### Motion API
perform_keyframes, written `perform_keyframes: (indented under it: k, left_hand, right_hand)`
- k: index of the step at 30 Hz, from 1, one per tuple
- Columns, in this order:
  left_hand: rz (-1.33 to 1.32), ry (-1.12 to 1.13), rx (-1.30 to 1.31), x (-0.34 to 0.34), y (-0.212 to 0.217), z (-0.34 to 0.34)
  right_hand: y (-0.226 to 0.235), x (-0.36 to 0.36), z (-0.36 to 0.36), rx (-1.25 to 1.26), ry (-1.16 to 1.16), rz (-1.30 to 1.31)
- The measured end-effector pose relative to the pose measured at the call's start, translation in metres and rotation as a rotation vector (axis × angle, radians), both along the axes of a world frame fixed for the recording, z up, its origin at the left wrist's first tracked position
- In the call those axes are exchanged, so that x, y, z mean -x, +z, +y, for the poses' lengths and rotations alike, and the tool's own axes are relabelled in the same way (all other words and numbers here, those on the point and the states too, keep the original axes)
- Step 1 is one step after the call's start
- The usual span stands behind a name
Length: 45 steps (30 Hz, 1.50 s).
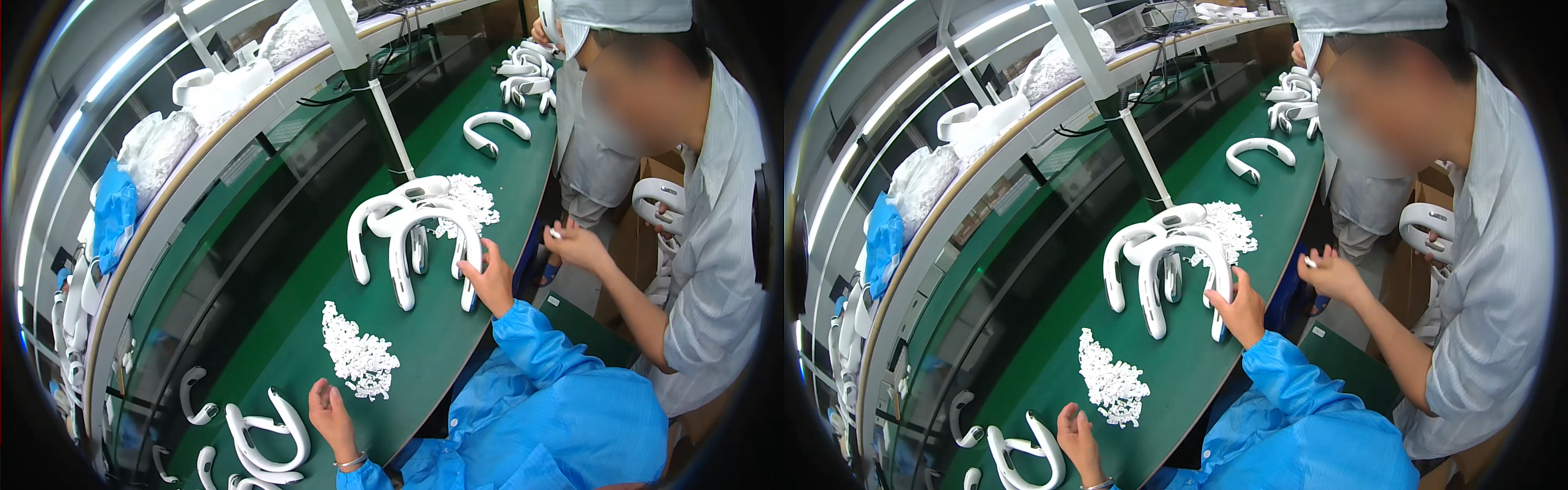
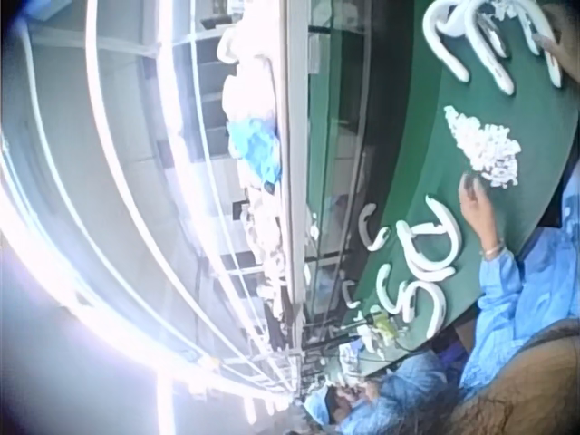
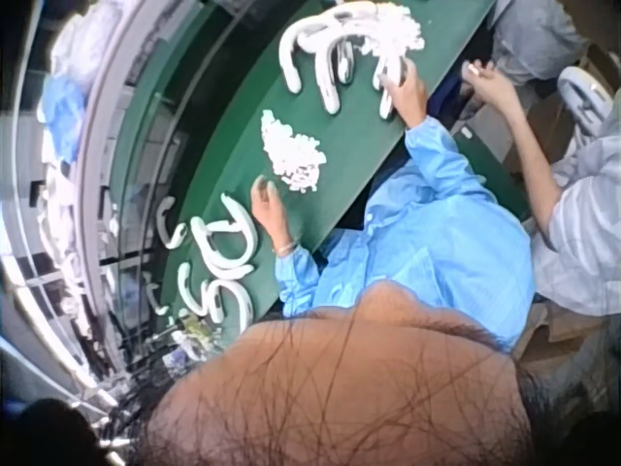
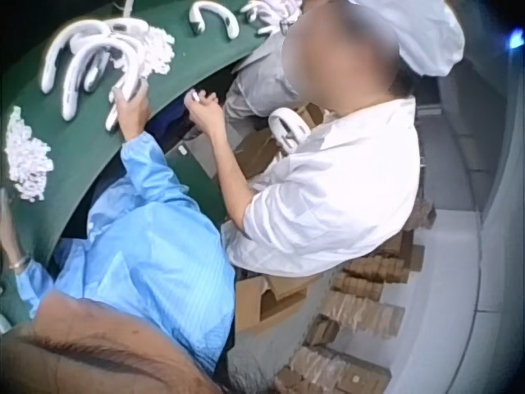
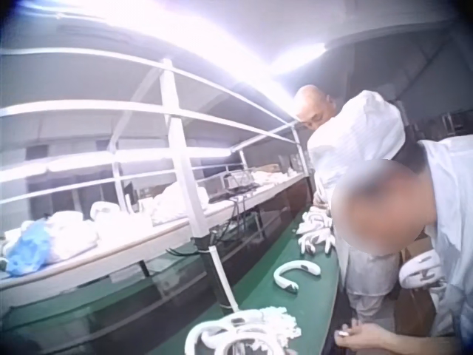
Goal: The recorder is assembling white plastic massager components, attaching small white clips or pins to the curved frames on an industrial assembly bench.
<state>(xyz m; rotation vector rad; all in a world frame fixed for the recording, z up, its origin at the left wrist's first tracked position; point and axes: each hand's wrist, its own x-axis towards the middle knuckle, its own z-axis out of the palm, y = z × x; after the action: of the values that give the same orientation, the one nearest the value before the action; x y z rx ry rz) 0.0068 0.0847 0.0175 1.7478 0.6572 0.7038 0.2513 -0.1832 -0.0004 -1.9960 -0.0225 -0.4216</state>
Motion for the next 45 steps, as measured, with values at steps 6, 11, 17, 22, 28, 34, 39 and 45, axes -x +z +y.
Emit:
perform_keyframes:
  k: [6, 11, 17, 22, 28, 34, 39, 45]
  left_hand:
    - [0.136, 0.194, -0.291, 0.027, -0.006, 0.017]
    - [0.196, 0.213, -0.289, 0.045, -0.004, 0.016]
    - [0.145, 0.267, -0.266, 0.070, -0.007, 0.023]
    - [0.110, 0.283, -0.230, 0.088, -0.011, 0.028]
    - [0.100, 0.300, -0.281, 0.095, -0.012, 0.034]
    - [0.067, 0.352, -0.377, 0.115, -0.015, 0.040]
    - [0.134, 0.475, -0.436, 0.135, 0.000, 0.049]
    - [0.174, 0.588, -0.549, 0.162, 0.020, 0.079]
  right_hand:
    - [-0.019, 0.034, 0.001, -0.259, 0.229, 0.185]
    - [-0.025, 0.062, 0.005, -0.610, 0.207, 0.352]
    - [-0.029, 0.081, 0.002, -0.758, 0.152, 0.346]
    - [-0.005, 0.101, 0.009, -0.769, 0.360, 0.569]
    - [-0.123, 0.032, 0.015, -0.825, 0.444, 0.403]
    - [-0.046, 0.088, 0.001, -0.585, 0.414, 0.121]
    - [-0.064, 0.090, -0.025, -0.326, 0.204, 0.228]
    - [-0.017, 0.147, -0.004, -0.006, 0.371, -0.104]
